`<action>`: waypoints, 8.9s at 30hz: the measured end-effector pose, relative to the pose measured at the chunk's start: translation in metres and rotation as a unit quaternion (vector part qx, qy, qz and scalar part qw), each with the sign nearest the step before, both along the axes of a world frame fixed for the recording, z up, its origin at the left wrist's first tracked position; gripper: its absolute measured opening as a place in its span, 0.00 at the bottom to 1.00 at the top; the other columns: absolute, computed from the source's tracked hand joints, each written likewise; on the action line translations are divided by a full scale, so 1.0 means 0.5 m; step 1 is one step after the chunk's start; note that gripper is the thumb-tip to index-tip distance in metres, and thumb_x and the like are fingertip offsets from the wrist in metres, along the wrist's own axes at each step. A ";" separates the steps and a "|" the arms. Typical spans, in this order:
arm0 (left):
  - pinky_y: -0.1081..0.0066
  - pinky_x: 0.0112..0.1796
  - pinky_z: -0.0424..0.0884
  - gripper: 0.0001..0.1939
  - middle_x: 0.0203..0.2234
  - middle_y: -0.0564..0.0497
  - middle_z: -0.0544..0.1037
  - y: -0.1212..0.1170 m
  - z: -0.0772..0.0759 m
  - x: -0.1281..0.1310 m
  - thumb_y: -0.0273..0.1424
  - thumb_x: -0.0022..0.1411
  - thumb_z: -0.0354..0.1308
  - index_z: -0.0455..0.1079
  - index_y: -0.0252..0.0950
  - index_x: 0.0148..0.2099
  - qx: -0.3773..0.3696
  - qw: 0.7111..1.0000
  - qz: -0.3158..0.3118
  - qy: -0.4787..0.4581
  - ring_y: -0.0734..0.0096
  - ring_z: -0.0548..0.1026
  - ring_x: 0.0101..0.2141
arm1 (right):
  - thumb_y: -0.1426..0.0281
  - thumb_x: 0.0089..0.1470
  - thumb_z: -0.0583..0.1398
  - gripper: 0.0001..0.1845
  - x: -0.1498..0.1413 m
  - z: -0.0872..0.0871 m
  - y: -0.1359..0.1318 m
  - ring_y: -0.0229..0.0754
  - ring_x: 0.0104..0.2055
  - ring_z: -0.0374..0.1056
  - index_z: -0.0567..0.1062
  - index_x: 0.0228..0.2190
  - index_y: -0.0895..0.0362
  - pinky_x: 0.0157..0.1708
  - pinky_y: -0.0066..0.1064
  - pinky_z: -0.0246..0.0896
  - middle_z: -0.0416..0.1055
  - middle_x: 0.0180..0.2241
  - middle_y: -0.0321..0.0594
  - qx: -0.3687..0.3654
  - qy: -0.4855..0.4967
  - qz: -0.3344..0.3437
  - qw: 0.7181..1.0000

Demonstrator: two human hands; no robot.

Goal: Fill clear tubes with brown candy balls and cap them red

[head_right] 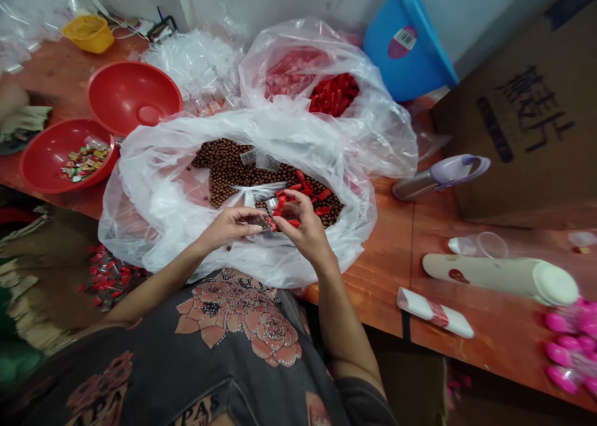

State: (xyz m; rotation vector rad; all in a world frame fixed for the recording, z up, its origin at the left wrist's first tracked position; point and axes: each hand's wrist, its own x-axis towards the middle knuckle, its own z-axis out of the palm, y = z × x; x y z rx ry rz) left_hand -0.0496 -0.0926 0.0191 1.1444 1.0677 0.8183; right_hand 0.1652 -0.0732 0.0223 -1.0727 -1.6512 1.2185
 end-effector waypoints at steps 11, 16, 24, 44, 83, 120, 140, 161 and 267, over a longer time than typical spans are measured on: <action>0.60 0.50 0.70 0.16 0.40 0.46 0.80 0.000 -0.011 0.007 0.32 0.53 0.67 0.79 0.39 0.46 0.083 0.994 0.014 0.068 0.61 0.76 0.42 | 0.63 0.60 0.60 0.26 -0.020 0.005 -0.018 0.49 0.51 0.72 0.67 0.59 0.44 0.52 0.49 0.69 0.75 0.49 0.41 0.066 -0.111 -0.011 0.992; 0.60 0.52 0.69 0.15 0.38 0.45 0.81 0.002 -0.009 0.012 0.29 0.51 0.67 0.81 0.37 0.43 0.055 0.997 0.019 0.040 0.60 0.76 0.43 | 0.65 0.62 0.57 0.25 -0.031 -0.015 -0.027 0.47 0.46 0.71 0.66 0.60 0.41 0.49 0.46 0.69 0.75 0.45 0.41 0.131 -0.144 -0.031 0.980; 0.64 0.45 0.72 0.17 0.37 0.47 0.81 -0.007 -0.022 0.029 0.30 0.49 0.68 0.78 0.34 0.44 -0.015 0.997 0.078 -0.022 0.65 0.76 0.39 | 0.63 0.60 0.61 0.35 -0.034 -0.033 -0.027 0.52 0.52 0.68 0.57 0.65 0.44 0.51 0.52 0.67 0.71 0.51 0.47 0.191 -0.196 0.032 0.961; 0.66 0.36 0.74 0.46 0.33 0.42 0.80 -0.020 -0.029 0.049 0.68 0.58 0.34 0.71 0.35 0.49 -0.216 0.948 0.055 -0.227 0.60 0.78 0.39 | 0.67 0.51 0.64 0.36 -0.050 -0.064 -0.053 0.53 0.53 0.67 0.59 0.59 0.47 0.52 0.50 0.64 0.70 0.53 0.45 0.278 -0.216 0.042 0.935; 0.58 0.41 0.67 0.25 0.33 0.37 0.79 0.111 0.000 0.048 0.46 0.65 0.49 0.77 0.31 0.36 0.127 0.861 -0.068 0.488 0.52 0.76 0.38 | 0.48 0.56 0.59 0.37 -0.035 -0.086 -0.087 0.56 0.51 0.64 0.66 0.57 0.60 0.52 0.49 0.63 0.69 0.51 0.55 0.194 -0.346 0.092 0.913; 0.72 0.28 0.71 0.11 0.19 0.53 0.73 0.342 -0.090 -0.089 0.25 0.44 0.72 0.70 0.29 0.26 -0.085 0.978 0.034 0.185 0.76 0.71 0.21 | 0.53 0.59 0.57 0.17 -0.035 -0.112 0.121 0.47 0.37 0.72 0.76 0.40 0.52 0.32 0.34 0.60 0.75 0.41 0.43 0.050 -0.442 -0.072 0.893; 0.69 0.35 0.74 0.27 0.34 0.49 0.79 0.142 0.020 -0.087 0.26 0.46 0.71 0.71 0.33 0.50 -0.114 0.988 0.068 -0.084 0.71 0.78 0.34 | 0.55 0.47 0.66 0.18 -0.009 -0.116 0.104 0.38 0.32 0.71 0.74 0.34 0.55 0.32 0.31 0.70 0.74 0.31 0.34 -0.155 0.085 -0.164 0.970; 0.70 0.35 0.75 0.20 0.35 0.47 0.81 0.051 -0.004 -0.006 0.26 0.49 0.71 0.75 0.31 0.46 -0.206 0.974 0.044 -0.086 0.72 0.79 0.31 | 0.66 0.37 0.73 0.20 -0.038 -0.065 0.054 0.38 0.37 0.78 0.76 0.35 0.52 0.45 0.31 0.75 0.79 0.32 0.30 -0.293 0.320 -0.142 0.890; 0.62 0.48 0.66 0.19 0.46 0.37 0.77 0.277 -0.036 -0.024 0.35 0.65 0.56 0.72 0.32 0.55 0.172 0.778 -0.002 0.605 0.53 0.73 0.48 | 0.53 0.58 0.59 0.29 -0.070 -0.049 -0.035 0.50 0.45 0.69 0.71 0.54 0.58 0.45 0.44 0.69 0.70 0.44 0.50 0.169 -0.318 0.161 0.919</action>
